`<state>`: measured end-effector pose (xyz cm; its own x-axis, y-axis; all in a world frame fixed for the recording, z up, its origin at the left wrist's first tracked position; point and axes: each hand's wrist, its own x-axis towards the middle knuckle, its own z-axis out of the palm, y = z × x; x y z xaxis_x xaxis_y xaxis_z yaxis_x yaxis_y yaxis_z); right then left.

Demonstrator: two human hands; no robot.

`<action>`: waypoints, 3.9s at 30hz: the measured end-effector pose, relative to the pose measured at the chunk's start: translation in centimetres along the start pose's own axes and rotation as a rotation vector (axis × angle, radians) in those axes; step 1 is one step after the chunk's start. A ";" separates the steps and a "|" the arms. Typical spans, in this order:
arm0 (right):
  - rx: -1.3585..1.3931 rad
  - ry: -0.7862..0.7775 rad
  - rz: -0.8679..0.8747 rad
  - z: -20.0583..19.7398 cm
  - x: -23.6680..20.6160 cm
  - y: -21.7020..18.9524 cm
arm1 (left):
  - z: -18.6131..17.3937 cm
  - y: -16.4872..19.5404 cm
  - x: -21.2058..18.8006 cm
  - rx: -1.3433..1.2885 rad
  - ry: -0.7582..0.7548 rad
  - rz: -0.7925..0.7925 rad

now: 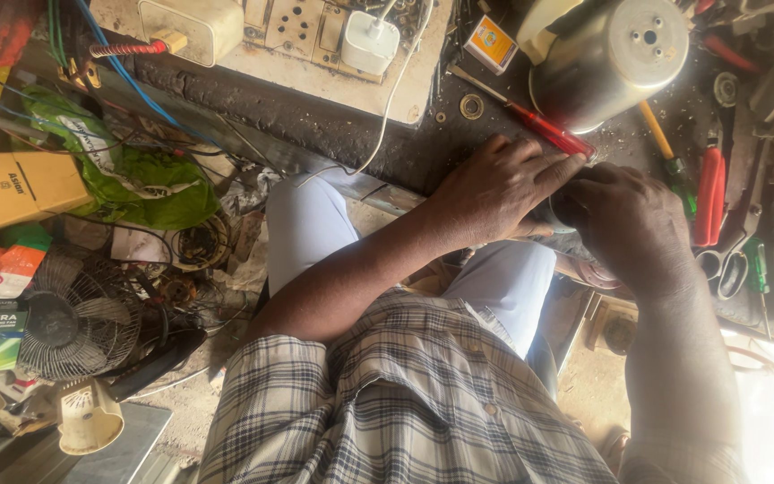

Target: The person disassembles a small cylindrical electrical component, removes a white plastic piece, and uses a screwdriver to adjust internal parts. They then reassemble the component and inspect it.

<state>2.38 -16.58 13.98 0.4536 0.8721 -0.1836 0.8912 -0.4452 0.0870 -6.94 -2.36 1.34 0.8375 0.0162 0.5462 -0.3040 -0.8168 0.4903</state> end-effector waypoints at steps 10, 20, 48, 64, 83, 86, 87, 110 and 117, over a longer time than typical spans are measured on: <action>0.095 0.049 -0.061 -0.4 -0.8 0.1 | 0.1 0.5 -0.1 -0.009 0.032 0.016; 0.246 0.361 -0.117 1.1 -4.1 2.4 | -0.5 0.8 -0.2 -0.046 -0.026 -0.003; 0.341 0.577 -0.142 7.0 -5.1 4.5 | -1.5 2.3 1.1 -0.025 -0.152 0.011; 0.290 0.605 -0.138 6.8 -5.4 4.6 | -1.7 2.5 0.9 -0.038 -0.111 0.038; 0.212 0.638 -0.130 7.7 -6.1 5.4 | -2.0 2.8 1.2 -0.184 -0.086 0.057; 0.228 0.626 -0.120 7.6 -6.2 5.4 | -2.0 2.9 1.3 -0.179 -0.101 0.053; 0.235 0.623 -0.118 7.6 -6.1 5.5 | -2.0 2.9 1.4 -0.176 -0.102 0.057; 0.384 0.599 -0.111 7.8 -6.5 6.8 | -1.6 3.5 2.3 -0.171 -0.104 0.058; 0.725 0.699 -0.179 7.4 -6.8 7.0 | -1.9 4.0 1.6 -0.121 0.031 0.060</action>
<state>5.47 -27.09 8.55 0.4232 0.7580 0.4964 0.8332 -0.1103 -0.5419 -7.66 -4.48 5.48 0.8021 -0.0114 0.5971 -0.4074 -0.7414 0.5332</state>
